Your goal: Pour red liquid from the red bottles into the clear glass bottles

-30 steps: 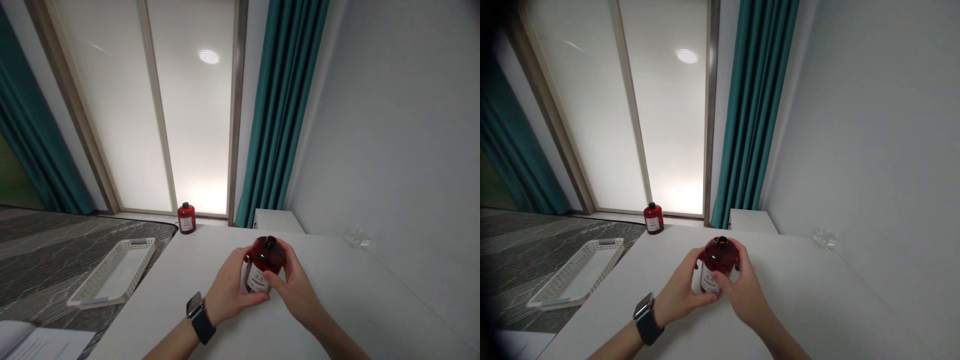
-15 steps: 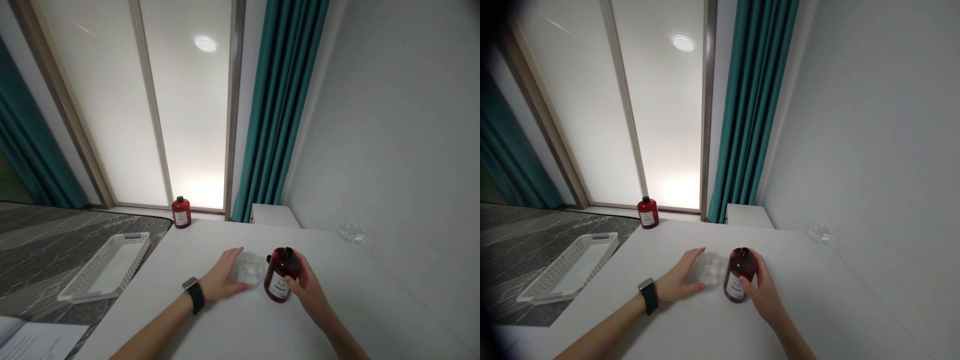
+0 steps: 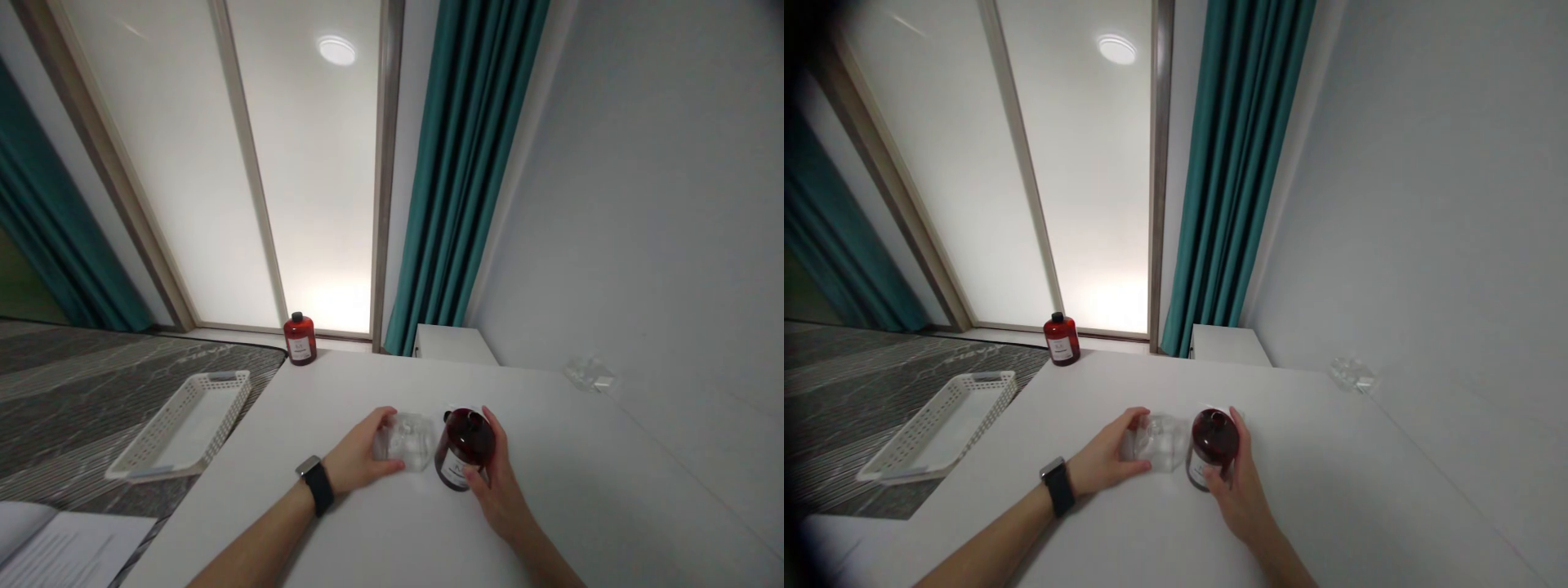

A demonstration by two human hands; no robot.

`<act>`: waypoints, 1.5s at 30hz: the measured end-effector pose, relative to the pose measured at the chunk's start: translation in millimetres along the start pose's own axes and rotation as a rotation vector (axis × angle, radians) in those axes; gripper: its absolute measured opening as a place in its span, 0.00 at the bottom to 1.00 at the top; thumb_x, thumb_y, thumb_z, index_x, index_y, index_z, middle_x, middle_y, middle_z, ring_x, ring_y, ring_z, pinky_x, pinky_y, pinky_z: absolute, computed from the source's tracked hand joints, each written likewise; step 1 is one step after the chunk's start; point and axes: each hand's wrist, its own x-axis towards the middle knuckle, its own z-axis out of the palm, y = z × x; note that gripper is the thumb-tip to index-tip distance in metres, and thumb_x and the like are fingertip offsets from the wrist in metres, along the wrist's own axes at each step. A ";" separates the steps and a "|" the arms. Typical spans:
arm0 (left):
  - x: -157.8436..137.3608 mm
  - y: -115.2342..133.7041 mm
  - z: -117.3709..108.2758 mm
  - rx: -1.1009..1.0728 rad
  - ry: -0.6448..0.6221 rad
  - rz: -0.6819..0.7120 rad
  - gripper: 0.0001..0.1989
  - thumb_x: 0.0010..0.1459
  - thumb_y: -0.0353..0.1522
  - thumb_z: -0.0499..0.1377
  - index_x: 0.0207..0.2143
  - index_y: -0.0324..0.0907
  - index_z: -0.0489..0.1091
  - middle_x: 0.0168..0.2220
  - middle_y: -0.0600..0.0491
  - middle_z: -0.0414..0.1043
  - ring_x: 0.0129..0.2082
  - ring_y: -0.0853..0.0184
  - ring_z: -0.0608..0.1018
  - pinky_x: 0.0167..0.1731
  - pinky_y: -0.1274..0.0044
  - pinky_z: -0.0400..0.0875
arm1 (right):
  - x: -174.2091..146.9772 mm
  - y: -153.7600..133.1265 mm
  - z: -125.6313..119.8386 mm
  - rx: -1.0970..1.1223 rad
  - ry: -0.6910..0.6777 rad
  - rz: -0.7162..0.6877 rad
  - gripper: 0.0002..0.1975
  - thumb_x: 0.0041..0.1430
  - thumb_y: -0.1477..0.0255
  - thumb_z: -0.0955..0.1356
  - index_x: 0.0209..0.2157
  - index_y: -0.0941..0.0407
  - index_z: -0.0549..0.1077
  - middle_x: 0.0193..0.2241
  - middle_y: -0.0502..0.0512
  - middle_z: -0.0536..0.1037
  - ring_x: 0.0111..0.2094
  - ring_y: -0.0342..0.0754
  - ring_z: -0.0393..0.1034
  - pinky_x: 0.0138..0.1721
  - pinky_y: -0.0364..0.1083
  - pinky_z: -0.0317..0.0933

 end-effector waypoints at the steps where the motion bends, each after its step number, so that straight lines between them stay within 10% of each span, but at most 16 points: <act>1: -1.3 0.5 -0.5 0.001 -0.002 0.003 0.36 0.48 0.30 0.69 0.57 0.42 0.57 0.51 0.45 0.70 0.51 0.55 0.73 0.55 0.61 0.66 | 0.3 -1.8 3.2 0.008 0.012 0.040 0.44 0.56 0.66 0.70 0.68 0.49 0.44 0.62 0.64 0.64 0.59 0.60 0.66 0.61 0.64 0.55; 22: -8.6 8.4 -3.5 0.037 0.181 0.248 0.33 0.47 0.32 0.59 0.55 0.41 0.51 0.46 0.46 0.65 0.44 0.57 0.73 0.47 0.63 0.70 | -0.4 -29.0 8.6 -0.210 0.002 -0.049 0.41 0.50 0.70 0.72 0.63 0.50 0.53 0.60 0.64 0.67 0.59 0.62 0.65 0.59 0.62 0.60; 32: -7.0 19.5 -7.4 -0.032 0.200 0.140 0.30 0.47 0.32 0.65 0.51 0.42 0.56 0.46 0.48 0.65 0.47 0.57 0.71 0.51 0.63 0.68 | 9.5 -44.9 -0.9 -0.233 -0.218 -0.046 0.45 0.45 0.73 0.74 0.64 0.51 0.53 0.61 0.66 0.66 0.60 0.64 0.64 0.60 0.63 0.59; 45: -3.0 14.6 -8.3 -0.038 0.101 0.039 0.29 0.45 0.30 0.67 0.49 0.43 0.60 0.47 0.49 0.67 0.48 0.56 0.70 0.53 0.61 0.66 | 12.0 -25.5 3.0 -0.035 -0.183 -0.094 0.36 0.50 0.70 0.72 0.60 0.50 0.58 0.56 0.62 0.67 0.58 0.62 0.64 0.58 0.59 0.61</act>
